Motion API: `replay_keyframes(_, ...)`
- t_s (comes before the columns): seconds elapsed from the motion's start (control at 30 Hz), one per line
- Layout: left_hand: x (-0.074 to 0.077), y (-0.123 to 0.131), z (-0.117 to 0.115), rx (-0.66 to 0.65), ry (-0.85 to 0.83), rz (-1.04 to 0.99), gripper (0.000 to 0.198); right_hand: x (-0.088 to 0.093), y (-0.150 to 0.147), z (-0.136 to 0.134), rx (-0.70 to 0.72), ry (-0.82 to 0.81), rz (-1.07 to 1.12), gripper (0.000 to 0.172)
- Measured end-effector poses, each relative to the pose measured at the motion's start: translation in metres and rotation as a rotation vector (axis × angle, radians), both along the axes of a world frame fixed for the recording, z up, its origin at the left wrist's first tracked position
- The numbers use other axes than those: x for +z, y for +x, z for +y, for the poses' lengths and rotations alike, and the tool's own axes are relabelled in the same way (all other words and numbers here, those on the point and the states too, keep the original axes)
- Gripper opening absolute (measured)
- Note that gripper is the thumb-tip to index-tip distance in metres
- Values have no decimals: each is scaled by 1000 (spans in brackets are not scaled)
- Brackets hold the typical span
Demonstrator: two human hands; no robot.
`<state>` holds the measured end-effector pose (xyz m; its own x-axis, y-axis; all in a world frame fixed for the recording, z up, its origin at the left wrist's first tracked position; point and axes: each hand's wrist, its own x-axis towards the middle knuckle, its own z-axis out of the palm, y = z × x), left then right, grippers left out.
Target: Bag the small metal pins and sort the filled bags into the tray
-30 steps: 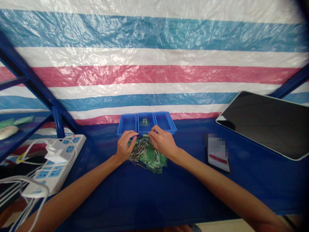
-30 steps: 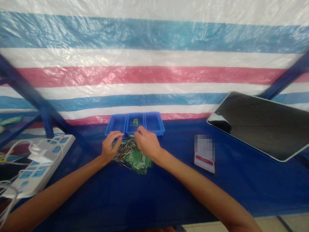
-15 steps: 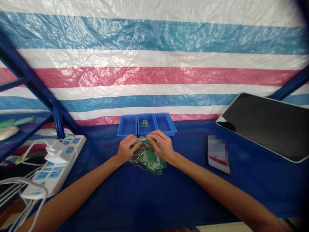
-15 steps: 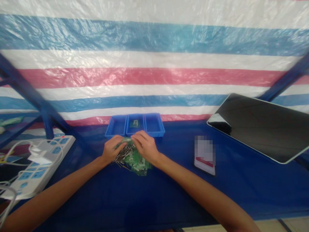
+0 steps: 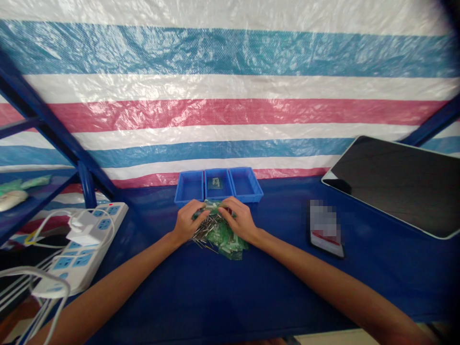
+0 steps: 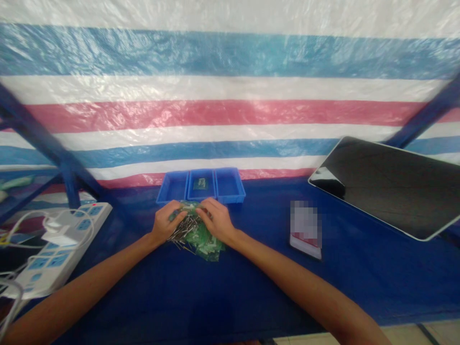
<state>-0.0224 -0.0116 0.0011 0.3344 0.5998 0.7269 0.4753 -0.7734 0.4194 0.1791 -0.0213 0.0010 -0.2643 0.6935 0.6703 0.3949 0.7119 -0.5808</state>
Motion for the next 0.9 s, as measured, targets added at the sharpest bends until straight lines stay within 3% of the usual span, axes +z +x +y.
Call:
replay_keyframes(0.43, 1, 0, -1, -63, -4, -20, 9, -10, 0, 1, -14, 32, -65, 17)
replay_keyframes(0.9, -6, 0, 0, 61, 17, 14, 15, -10, 1, -1, -12, 35, -51, 17)
